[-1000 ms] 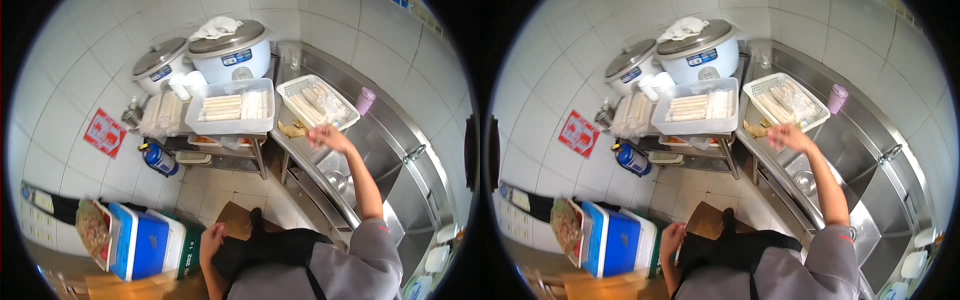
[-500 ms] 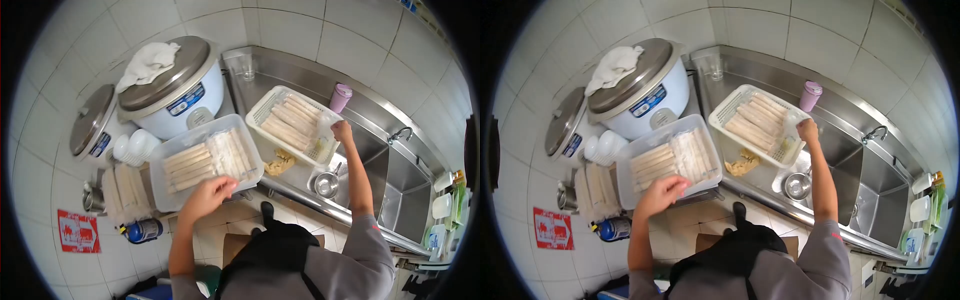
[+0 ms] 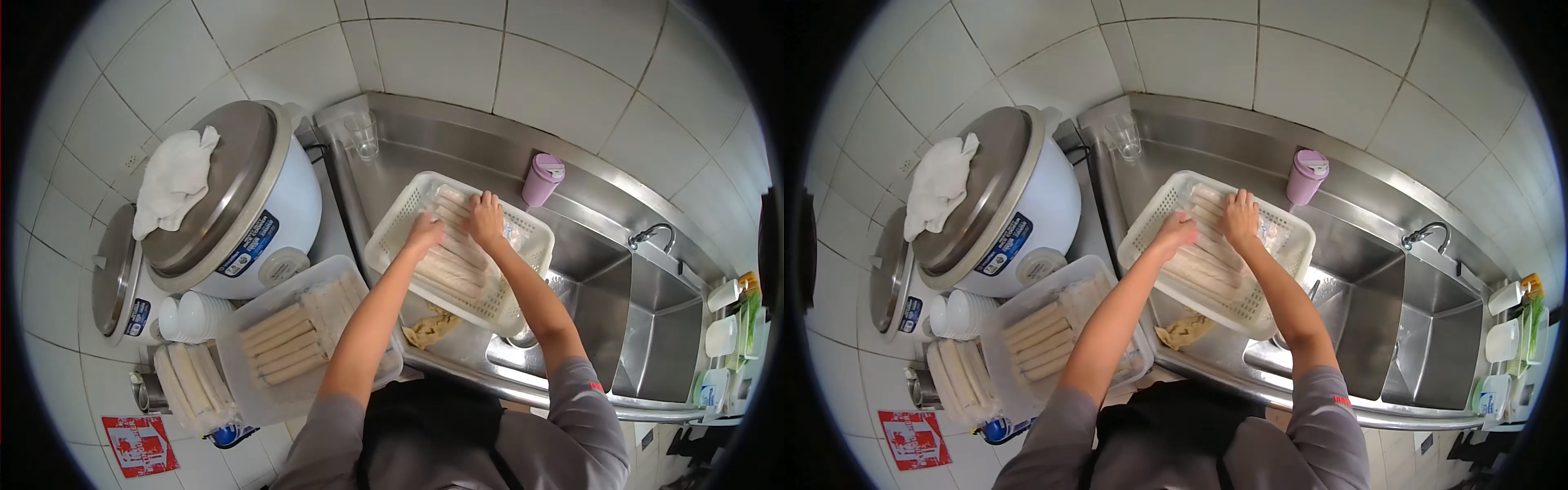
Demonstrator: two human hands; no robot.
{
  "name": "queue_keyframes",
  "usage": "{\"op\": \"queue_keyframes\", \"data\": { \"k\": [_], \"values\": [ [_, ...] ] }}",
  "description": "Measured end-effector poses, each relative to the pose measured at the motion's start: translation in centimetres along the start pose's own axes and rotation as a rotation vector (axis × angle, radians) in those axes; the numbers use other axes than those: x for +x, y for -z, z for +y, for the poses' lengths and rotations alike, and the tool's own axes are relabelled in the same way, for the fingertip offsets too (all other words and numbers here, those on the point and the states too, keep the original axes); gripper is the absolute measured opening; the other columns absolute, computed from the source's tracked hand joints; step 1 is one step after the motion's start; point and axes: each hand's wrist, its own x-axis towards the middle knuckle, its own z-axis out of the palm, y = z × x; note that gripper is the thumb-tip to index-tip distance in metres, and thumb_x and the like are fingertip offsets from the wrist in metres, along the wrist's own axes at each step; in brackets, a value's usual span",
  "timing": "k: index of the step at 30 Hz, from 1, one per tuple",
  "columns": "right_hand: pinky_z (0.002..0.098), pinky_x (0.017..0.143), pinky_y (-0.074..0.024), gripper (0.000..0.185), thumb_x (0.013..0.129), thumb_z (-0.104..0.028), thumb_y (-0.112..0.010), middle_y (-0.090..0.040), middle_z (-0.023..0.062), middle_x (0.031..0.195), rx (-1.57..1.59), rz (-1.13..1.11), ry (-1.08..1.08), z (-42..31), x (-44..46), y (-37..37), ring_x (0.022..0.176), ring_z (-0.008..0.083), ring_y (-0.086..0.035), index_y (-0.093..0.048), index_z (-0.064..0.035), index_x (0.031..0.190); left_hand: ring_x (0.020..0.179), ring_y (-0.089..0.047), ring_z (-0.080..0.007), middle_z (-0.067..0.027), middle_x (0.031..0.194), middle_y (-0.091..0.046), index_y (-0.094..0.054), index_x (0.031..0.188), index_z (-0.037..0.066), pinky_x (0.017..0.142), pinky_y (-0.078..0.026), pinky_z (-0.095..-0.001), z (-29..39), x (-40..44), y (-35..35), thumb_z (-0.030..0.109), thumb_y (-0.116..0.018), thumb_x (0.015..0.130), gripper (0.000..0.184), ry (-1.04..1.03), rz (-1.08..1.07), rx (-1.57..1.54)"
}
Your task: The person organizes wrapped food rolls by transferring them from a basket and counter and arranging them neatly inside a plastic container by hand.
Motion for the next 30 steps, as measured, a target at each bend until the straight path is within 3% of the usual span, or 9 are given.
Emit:
{"op": "queue_keyframes", "data": {
  "k": [2,5,8,11,14,17,22,28,30],
  "values": [
    [0.0388,0.080,-0.0422,0.048,0.060,-0.020,-0.072,-0.051,0.0133,0.101,0.102,-0.058,-0.028,-0.4,0.3,2.7,0.099,0.0294,-0.048,-0.051,-0.0040,0.100,0.099,-0.056,-0.0268,-0.0231,0.114,-0.051,-0.034,0.125,-0.005,0.084,-0.046,-0.0337,-1.3,2.9,-1.4,0.017,-0.062,0.079,0.058,-0.372,0.491,0.519],
    [0.0395,0.081,-0.0429,0.048,0.060,-0.021,-0.072,-0.052,0.0131,0.097,0.188,-0.128,0.050,0.8,0.7,1.2,0.096,0.0304,-0.051,-0.052,-0.0033,0.100,0.122,-0.036,-0.0354,-0.0280,0.130,-0.035,-0.024,0.131,-0.007,0.101,-0.030,-0.0354,0.6,4.7,0.8,0.016,-0.065,0.074,0.073,-0.189,0.147,0.259],
    [0.0395,0.082,-0.0425,0.055,0.058,-0.020,-0.073,-0.057,0.0142,0.092,0.290,-0.038,-0.005,1.5,0.9,1.0,0.089,0.0330,-0.054,-0.049,-0.0056,0.105,0.124,-0.032,-0.0345,-0.0241,0.130,-0.036,-0.024,0.131,-0.004,0.101,-0.030,-0.0352,0.4,5.5,1.6,0.016,-0.069,0.071,0.078,-0.156,-0.034,0.272],
    [0.0398,0.083,-0.0425,0.055,0.059,-0.022,-0.073,-0.058,0.0161,0.096,0.203,-0.267,0.110,1.3,1.4,2.6,0.094,0.0328,-0.053,-0.050,-0.0073,0.107,0.127,-0.028,-0.0330,-0.0189,0.131,-0.037,-0.025,0.134,0.002,0.101,-0.028,-0.0401,3.0,4.3,2.3,0.018,-0.074,0.066,0.085,-0.382,0.052,0.558],
    [0.0414,0.082,-0.0423,0.049,0.061,-0.024,-0.072,-0.061,0.0172,0.090,0.130,-0.112,0.200,1.2,0.6,2.6,0.091,0.0330,-0.056,-0.051,-0.0076,0.102,0.123,-0.033,-0.0294,-0.0163,0.130,-0.038,-0.027,0.134,0.006,0.100,-0.027,-0.0424,7.5,1.5,2.7,0.020,-0.079,0.058,0.093,-0.706,-0.058,0.941],
    [0.0432,0.075,-0.0452,0.044,0.064,-0.028,-0.070,-0.062,0.0159,0.079,0.074,-0.311,0.189,0.9,0.8,3.4,0.079,0.0329,-0.061,-0.051,-0.0081,0.099,0.121,-0.036,-0.0291,-0.0129,0.127,-0.044,-0.035,0.132,0.011,0.100,-0.025,-0.0438,8.4,2.5,1.8,0.021,-0.080,0.056,0.088,-0.820,-0.229,1.146],
    [0.0436,0.051,-0.0465,0.041,0.069,-0.034,-0.069,-0.061,0.0114,0.062,-0.130,-0.161,0.365,-0.7,2.0,8.4,0.057,0.0305,-0.061,-0.050,-0.0107,0.097,0.100,-0.056,-0.0275,-0.0116,0.100,-0.062,-0.060,0.105,0.011,0.086,-0.040,-0.0421,12.6,2.1,2.8,0.029,-0.077,0.058,0.053,-0.617,-0.433,1.175],
    [0.0358,0.063,-0.0457,0.028,0.070,-0.014,-0.066,-0.061,0.0108,0.072,0.196,0.201,0.741,-10.8,2.1,22.3,0.074,0.0277,-0.060,-0.055,-0.0085,0.095,0.078,-0.061,-0.0280,-0.0104,0.078,-0.063,-0.060,0.089,0.008,0.068,-0.047,-0.0373,21.1,-13.0,13.9,0.029,-0.064,0.073,0.026,-0.816,-0.120,1.451],
    [0.0366,0.065,-0.0452,0.028,0.069,-0.011,-0.064,-0.061,0.0112,0.076,0.438,0.092,0.827,-15.3,1.1,25.7,0.074,0.0293,-0.059,-0.057,-0.0078,0.096,0.071,-0.059,-0.0301,-0.0114,0.073,-0.060,-0.058,0.089,0.008,0.066,-0.045,-0.0401,21.5,-20.0,18.5,0.029,-0.061,0.076,0.025,-0.938,0.039,1.264]
  ]
}}
